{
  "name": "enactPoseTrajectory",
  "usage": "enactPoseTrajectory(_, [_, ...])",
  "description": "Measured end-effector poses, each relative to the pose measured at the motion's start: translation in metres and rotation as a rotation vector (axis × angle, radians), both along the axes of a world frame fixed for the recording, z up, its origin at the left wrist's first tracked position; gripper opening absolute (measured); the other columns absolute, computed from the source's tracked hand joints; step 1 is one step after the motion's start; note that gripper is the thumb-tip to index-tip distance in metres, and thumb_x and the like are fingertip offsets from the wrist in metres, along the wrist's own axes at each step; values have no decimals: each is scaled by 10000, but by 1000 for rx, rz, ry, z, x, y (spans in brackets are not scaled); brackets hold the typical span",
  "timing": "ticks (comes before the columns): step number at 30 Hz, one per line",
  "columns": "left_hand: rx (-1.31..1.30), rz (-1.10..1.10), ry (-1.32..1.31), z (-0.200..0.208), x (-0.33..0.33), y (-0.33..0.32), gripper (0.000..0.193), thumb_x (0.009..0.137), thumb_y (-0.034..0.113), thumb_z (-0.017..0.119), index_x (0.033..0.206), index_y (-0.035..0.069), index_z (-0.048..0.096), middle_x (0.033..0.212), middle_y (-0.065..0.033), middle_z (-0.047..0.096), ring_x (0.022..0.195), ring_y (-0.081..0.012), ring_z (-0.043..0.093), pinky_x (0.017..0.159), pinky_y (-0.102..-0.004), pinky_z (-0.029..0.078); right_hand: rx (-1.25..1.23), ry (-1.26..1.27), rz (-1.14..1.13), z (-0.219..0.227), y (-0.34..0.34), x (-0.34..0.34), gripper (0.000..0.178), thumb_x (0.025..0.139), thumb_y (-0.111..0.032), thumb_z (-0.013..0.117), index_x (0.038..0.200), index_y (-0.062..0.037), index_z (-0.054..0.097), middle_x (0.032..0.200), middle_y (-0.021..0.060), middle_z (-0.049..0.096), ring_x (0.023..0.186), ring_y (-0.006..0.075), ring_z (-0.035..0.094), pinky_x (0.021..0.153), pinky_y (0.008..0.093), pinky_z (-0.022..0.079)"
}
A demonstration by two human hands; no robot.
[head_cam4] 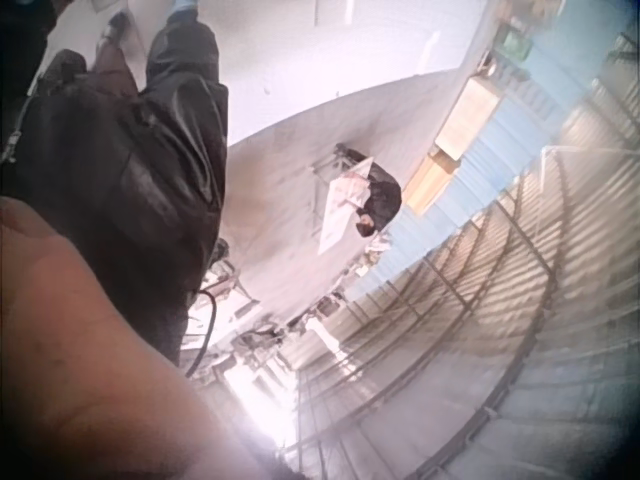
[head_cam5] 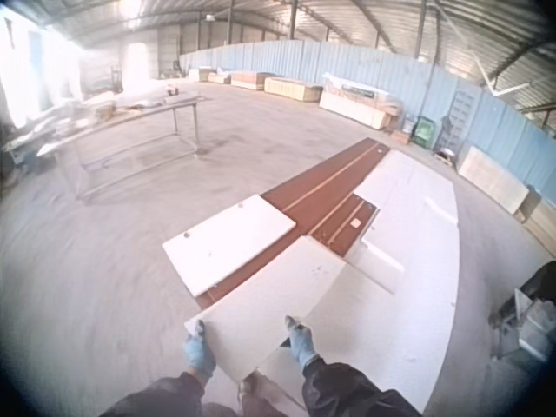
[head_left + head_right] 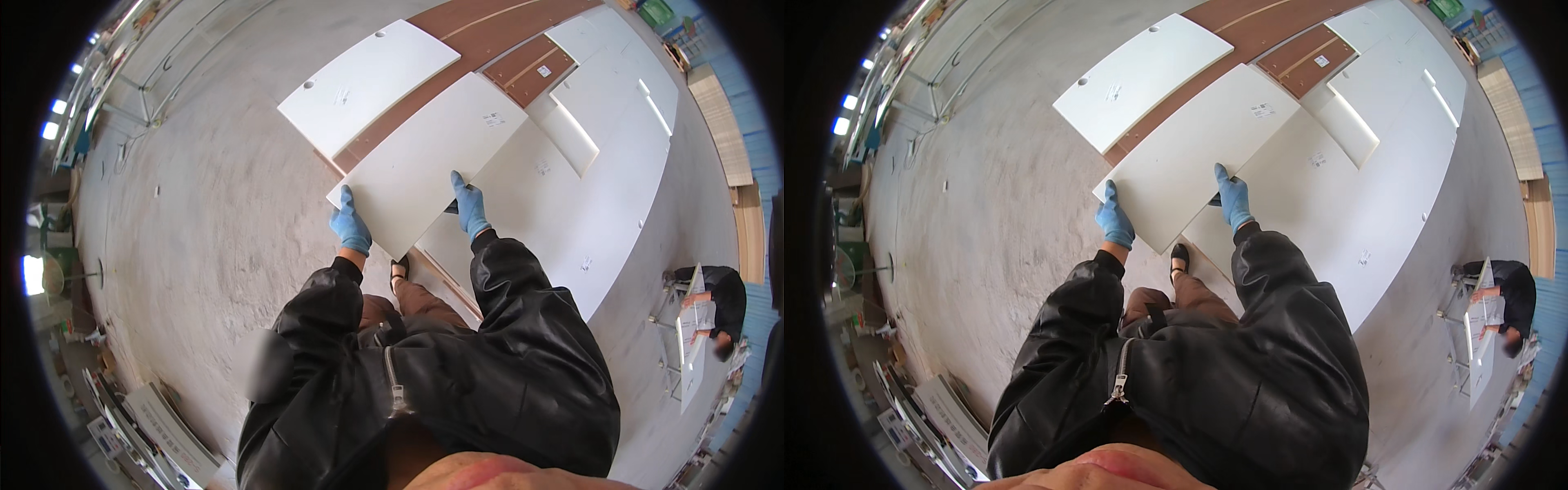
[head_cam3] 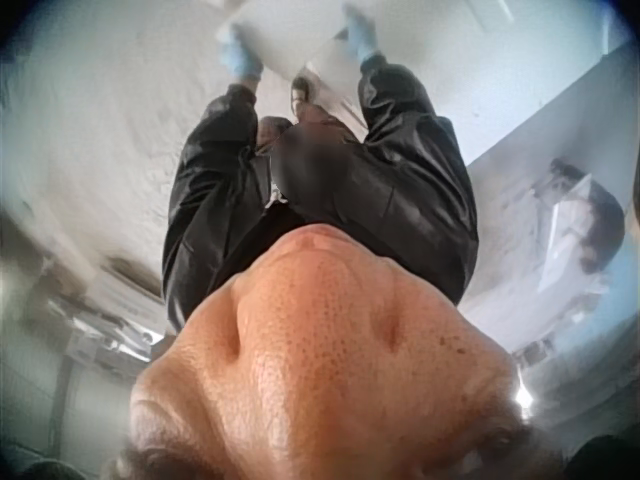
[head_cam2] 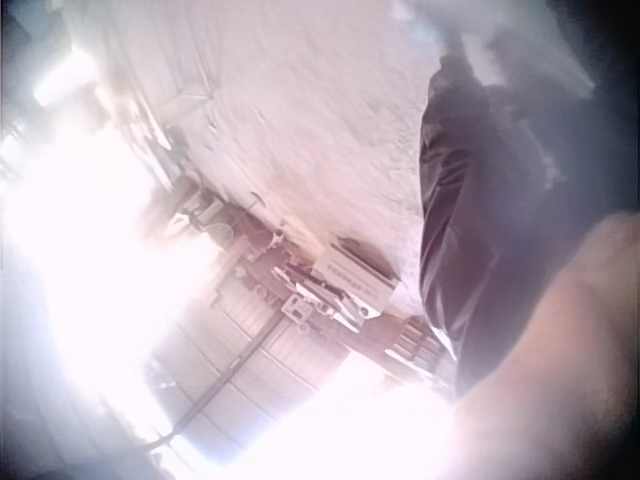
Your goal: The person assembles flat-pack furniture components by hand. They pick up white and brown panels, align them on a workbench, and stack them in sequence. The person also handles a small wooden strip and applies a yellow adhesive pad to it.
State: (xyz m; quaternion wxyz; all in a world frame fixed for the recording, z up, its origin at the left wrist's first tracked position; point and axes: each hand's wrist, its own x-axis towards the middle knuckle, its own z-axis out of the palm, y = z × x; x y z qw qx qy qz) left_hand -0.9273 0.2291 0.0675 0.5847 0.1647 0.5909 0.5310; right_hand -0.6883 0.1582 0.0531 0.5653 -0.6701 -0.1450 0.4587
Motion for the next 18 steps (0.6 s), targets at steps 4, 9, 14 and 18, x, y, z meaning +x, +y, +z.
enactPoseTrajectory(4, [-26,-7,-30,-12,12,45,467,904,370,754,1090,-42,639,960,-76,673,804,-188,637,693,-354,532,-121,-107,-2,-4,43,12,474,933,-483,687,748,-54,612,684,-23,528,584,97,464,570,305,460])
enactPoseTrajectory(9, [-112,-41,-25,-26,17,85,466,905,381,750,1094,-31,643,962,-77,678,807,-188,641,699,-358,533,-142,-149,-74,-22,76,14,542,939,-499,672,665,-45,562,660,-29,467,637,104,386,593,318,381])
enactPoseTrajectory(14, [-155,-90,62,-41,18,112,479,915,399,732,1104,-33,641,976,-79,683,832,-189,642,714,-357,534,-206,-179,-97,-45,102,18,590,922,-544,670,656,-29,558,660,-21,466,659,120,401,619,334,408])
enactPoseTrajectory(18, [-62,-178,20,-56,14,125,504,931,434,698,1084,-43,646,976,-84,687,827,-191,649,703,-357,539,-213,-197,-76,-58,111,22,598,914,-559,670,657,-30,560,646,-13,479,637,114,429,604,319,434])
